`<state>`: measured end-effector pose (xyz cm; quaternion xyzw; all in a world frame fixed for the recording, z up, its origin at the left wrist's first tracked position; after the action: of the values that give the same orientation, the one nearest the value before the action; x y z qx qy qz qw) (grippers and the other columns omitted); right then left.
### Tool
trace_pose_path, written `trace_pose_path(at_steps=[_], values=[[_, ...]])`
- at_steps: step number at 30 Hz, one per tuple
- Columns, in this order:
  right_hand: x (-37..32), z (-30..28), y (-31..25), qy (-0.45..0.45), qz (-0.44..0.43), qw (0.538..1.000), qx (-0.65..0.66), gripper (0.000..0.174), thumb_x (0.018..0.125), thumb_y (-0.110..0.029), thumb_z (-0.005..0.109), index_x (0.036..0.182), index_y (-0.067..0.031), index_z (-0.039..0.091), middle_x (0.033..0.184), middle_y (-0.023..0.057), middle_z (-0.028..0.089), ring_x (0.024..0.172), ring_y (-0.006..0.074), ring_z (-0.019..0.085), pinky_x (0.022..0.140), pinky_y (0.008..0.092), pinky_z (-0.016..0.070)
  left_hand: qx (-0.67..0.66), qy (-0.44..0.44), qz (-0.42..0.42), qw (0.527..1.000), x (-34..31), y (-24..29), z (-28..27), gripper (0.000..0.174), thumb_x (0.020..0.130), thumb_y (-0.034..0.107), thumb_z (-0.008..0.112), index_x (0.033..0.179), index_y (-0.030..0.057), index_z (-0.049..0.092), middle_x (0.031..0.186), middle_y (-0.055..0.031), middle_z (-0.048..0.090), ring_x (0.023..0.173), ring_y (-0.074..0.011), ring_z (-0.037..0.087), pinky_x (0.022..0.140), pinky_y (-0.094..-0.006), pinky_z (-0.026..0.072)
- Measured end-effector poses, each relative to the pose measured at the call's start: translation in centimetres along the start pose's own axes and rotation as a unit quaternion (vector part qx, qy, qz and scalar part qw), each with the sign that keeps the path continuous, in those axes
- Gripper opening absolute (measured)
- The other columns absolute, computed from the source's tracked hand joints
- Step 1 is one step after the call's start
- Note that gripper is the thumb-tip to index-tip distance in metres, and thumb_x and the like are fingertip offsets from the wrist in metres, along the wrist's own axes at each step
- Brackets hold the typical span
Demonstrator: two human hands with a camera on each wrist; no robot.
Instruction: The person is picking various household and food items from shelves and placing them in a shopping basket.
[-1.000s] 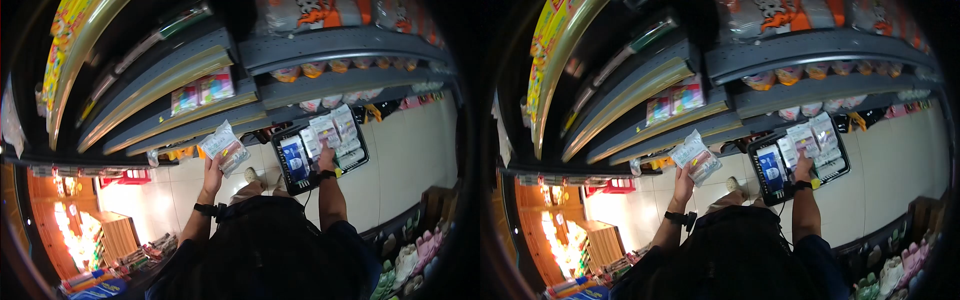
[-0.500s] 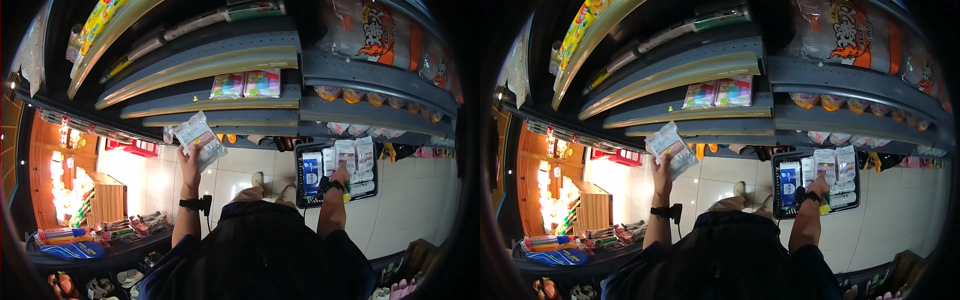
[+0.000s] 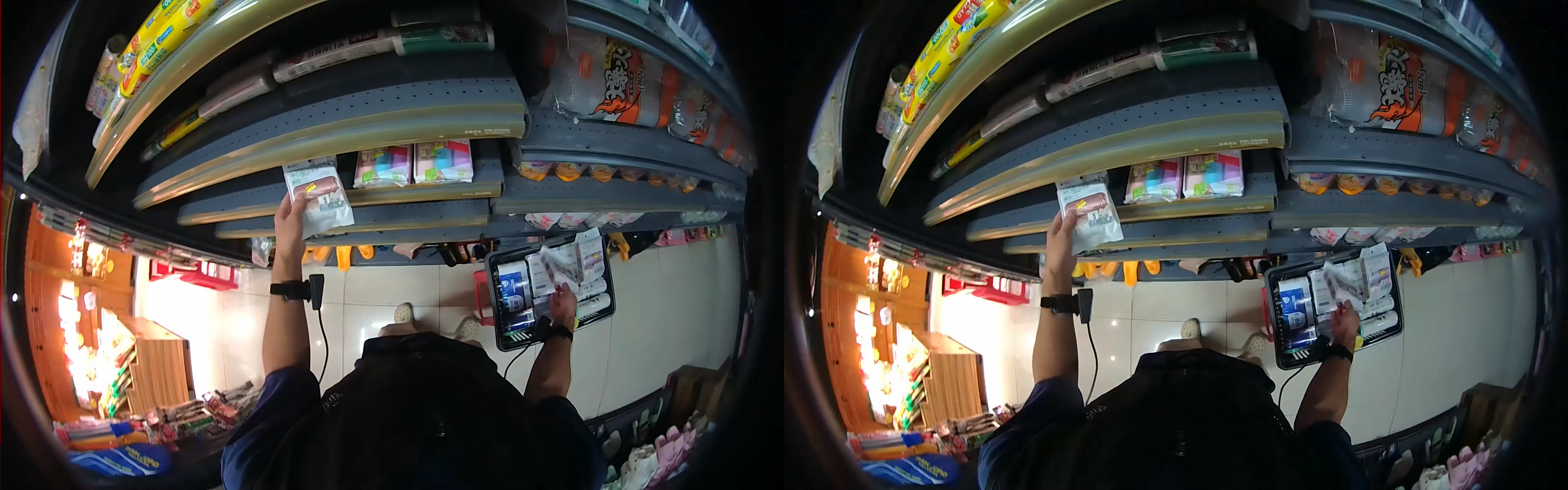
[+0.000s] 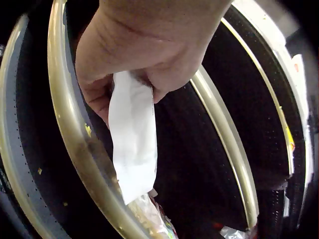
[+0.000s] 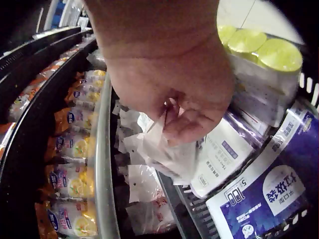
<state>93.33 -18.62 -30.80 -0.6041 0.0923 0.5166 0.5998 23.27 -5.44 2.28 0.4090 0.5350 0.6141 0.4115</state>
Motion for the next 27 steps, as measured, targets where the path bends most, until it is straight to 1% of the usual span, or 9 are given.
trace_pose_path(at_steps=[9, 10, 13, 15, 16, 21, 23, 26, 27], values=[[-13.9, 1.8, 1.5, 0.022, -0.141, 0.988, -0.060, 0.011, 0.096, -0.015, 0.056, 0.095, -0.0057, 0.050, 0.074, 0.0075, 0.058, 0.059, 0.0183, 0.058, 0.048, 0.0322, 0.0485, 0.004, -0.050, -0.128, 0.991, 12.1, -5.2, -2.2, 0.028, 0.097, 0.020, 0.063, 0.114, -0.0018, 0.066, 0.101, -0.0069, 0.071, 0.087, -0.0173, 0.066, 0.078, -0.0294, 0.0500], [-14.8, 2.0, 1.7, -0.064, -0.153, 0.985, -0.050, 0.011, 0.097, -0.015, 0.053, 0.091, -0.0063, 0.051, 0.070, 0.0059, 0.057, 0.055, 0.0181, 0.058, 0.046, 0.0314, 0.0477, 0.032, -0.050, -0.067, 0.996, 12.9, -5.8, -1.8, 0.024, 0.096, 0.016, 0.060, 0.112, -0.0010, 0.068, 0.102, -0.0058, 0.071, 0.088, -0.0174, 0.067, 0.076, -0.0318, 0.0514], [-17.2, 1.9, 2.8, 0.015, -0.156, 0.984, -0.080, 0.013, 0.099, -0.016, 0.051, 0.090, -0.0059, 0.053, 0.068, 0.0048, 0.057, 0.052, 0.0167, 0.057, 0.044, 0.0292, 0.0463, 0.125, -0.029, 0.027, 0.991, 13.7, -6.4, -1.8, 0.026, 0.095, 0.018, 0.059, 0.110, -0.0011, 0.068, 0.103, -0.0130, 0.073, 0.090, -0.0290, 0.070, 0.074, -0.0424, 0.0529], [-19.7, 2.9, 3.2, 0.047, -0.171, 0.979, -0.097, 0.015, 0.099, -0.017, 0.050, 0.092, -0.0047, 0.054, 0.067, 0.0043, 0.057, 0.052, 0.0152, 0.057, 0.043, 0.0273, 0.0457, 0.449, 0.013, 0.058, 0.891, 11.8, -3.6, -1.4, 0.037, 0.094, 0.030, 0.058, 0.110, -0.0022, 0.067, 0.102, -0.0255, 0.069, 0.093, -0.0430, 0.066, 0.078, -0.0487, 0.0515], [-20.5, 3.2, 3.5, 0.012, -0.177, 0.979, -0.100, 0.014, 0.099, -0.017, 0.051, 0.093, -0.0045, 0.054, 0.067, 0.0038, 0.057, 0.052, 0.0145, 0.057, 0.043, 0.0270, 0.0463, 0.476, 0.007, 0.077, 0.876, 11.5, -3.4, -1.1, 0.041, 0.092, 0.035, 0.057, 0.103, -0.0028, 0.068, 0.100, -0.0295, 0.066, 0.095, -0.0476, 0.062, 0.081, -0.0514, 0.0511], [-24.8, 6.7, 3.5, -0.032, -0.197, 0.967, -0.158, 0.012, 0.095, -0.016, 0.058, 0.090, -0.0057, 0.055, 0.066, 0.0015, 0.054, 0.053, 0.0130, 0.056, 0.047, 0.0274, 0.0498, 0.498, -0.003, 0.104, 0.861, 10.6, -3.2, -0.5, 0.043, 0.093, 0.037, 0.058, 0.107, -0.0029, 0.066, 0.096, -0.0301, 0.066, 0.090, -0.0498, 0.062, 0.079, -0.0541, 0.0496], [-26.7, 8.9, 2.6, -0.065, -0.193, 0.961, -0.185, 0.011, 0.095, -0.016, 0.059, 0.095, -0.0054, 0.058, 0.075, 0.0021, 0.060, 0.062, 0.0137, 0.060, 0.056, 0.0284, 0.0530, 0.430, 0.080, 0.318, 0.841, 8.5, 0.2, -0.2, 0.031, 0.090, 0.026, 0.062, 0.098, -0.0043, 0.067, 0.091, -0.0260, 0.068, 0.080, -0.0470, 0.062, 0.076, -0.0532, 0.0505], [-31.4, 14.6, 1.3, -0.191, -0.184, 0.934, -0.239, 0.027, 0.094, -0.013, 0.059, 0.118, -0.0017, 0.060, 0.105, 0.0054, 0.068, 0.092, 0.0177, 0.066, 0.084, 0.0325, 0.0529, 0.382, 0.079, 0.354, 0.850, 5.6, 3.2, -0.6, 0.026, 0.088, 0.021, 0.064, 0.095, -0.0031, 0.069, 0.089, -0.0228, 0.068, 0.076, -0.0431, 0.062, 0.072, -0.0480, 0.0513], [-33.9, 17.1, 0.9, -0.190, -0.184, 0.934, -0.241, 0.027, 0.094, -0.013, 0.059, 0.118, -0.0017, 0.060, 0.105, 0.0054, 0.068, 0.092, 0.0177, 0.066, 0.084, 0.0325, 0.0529, 0.350, 0.002, 0.278, 0.895, 4.9, 2.4, -0.9, 0.027, 0.089, 0.024, 0.064, 0.094, -0.0028, 0.070, 0.088, -0.0207, 0.068, 0.075, -0.0378, 0.063, 0.071, -0.0438, 0.0512]])
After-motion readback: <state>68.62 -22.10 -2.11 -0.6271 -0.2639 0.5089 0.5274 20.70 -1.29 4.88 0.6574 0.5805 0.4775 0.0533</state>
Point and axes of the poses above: each hand's wrist, its own x-axis towards the middle knuckle, its own z-axis out of the palm, y = z × x, the point moved 4 cm from there along x, towards the middle knuckle
